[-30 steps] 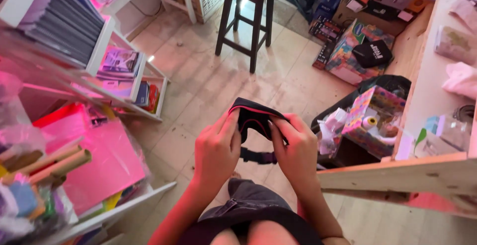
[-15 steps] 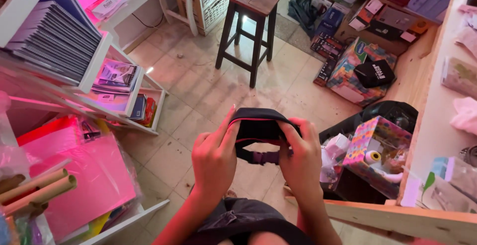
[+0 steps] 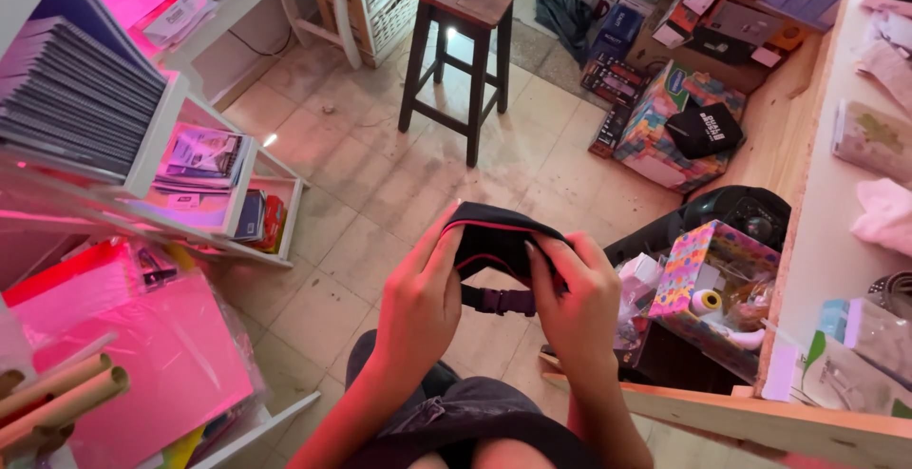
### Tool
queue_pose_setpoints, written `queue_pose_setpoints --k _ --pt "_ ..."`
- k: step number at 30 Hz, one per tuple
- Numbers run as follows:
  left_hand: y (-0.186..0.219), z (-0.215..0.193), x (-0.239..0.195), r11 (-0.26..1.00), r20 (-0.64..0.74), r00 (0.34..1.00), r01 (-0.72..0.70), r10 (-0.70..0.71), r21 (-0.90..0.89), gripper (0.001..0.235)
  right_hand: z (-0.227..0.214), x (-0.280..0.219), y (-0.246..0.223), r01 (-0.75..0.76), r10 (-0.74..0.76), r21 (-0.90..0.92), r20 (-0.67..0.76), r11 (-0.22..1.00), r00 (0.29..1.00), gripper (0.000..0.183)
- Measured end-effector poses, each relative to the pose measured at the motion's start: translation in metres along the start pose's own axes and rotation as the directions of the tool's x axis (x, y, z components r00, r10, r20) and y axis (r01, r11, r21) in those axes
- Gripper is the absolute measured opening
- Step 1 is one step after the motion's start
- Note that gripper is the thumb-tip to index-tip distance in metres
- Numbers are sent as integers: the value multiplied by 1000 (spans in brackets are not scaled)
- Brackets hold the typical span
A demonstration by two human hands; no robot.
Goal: Picking up a tag and placing it inside a waist bag
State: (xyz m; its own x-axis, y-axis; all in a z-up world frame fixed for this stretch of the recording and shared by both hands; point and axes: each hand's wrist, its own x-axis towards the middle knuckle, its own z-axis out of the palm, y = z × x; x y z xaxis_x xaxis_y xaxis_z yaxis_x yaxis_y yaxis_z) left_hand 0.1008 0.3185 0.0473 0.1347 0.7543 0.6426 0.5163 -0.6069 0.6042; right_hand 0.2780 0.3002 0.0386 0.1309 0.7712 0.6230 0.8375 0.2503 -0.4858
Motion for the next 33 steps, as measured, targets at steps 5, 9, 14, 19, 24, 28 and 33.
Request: queue_pose_setpoints --k 5,9,14,19,24,28,33 --pt "-24 19 0 997 67 996 54 -50 -54 32 5 8 4 -9 9 -12 -40 1000 999 15" --pt "-28 22 12 1000 87 996 -5 7 -20 35 10 11 11 -45 42 -38 -62 998 997 23" --pt "-30 18 33 983 57 993 -108 101 150 41 18 19 14 -64 60 -41 -91 997 994 26" --pt "-35 22 55 946 14 993 -119 121 301 33 33 14 18 -101 98 -32 -95 994 991 27" --pt "-62 35 62 912 -151 921 -311 358 268 21 30 30 19 -187 216 -197 139 962 966 76" --pt "-71 52 90 900 -134 910 -348 391 262 23 34 46 25 -229 269 -209 185 951 945 82" --pt "-97 72 132 902 115 949 -316 295 293 16 59 69 47 -319 418 -327 300 889 858 102"
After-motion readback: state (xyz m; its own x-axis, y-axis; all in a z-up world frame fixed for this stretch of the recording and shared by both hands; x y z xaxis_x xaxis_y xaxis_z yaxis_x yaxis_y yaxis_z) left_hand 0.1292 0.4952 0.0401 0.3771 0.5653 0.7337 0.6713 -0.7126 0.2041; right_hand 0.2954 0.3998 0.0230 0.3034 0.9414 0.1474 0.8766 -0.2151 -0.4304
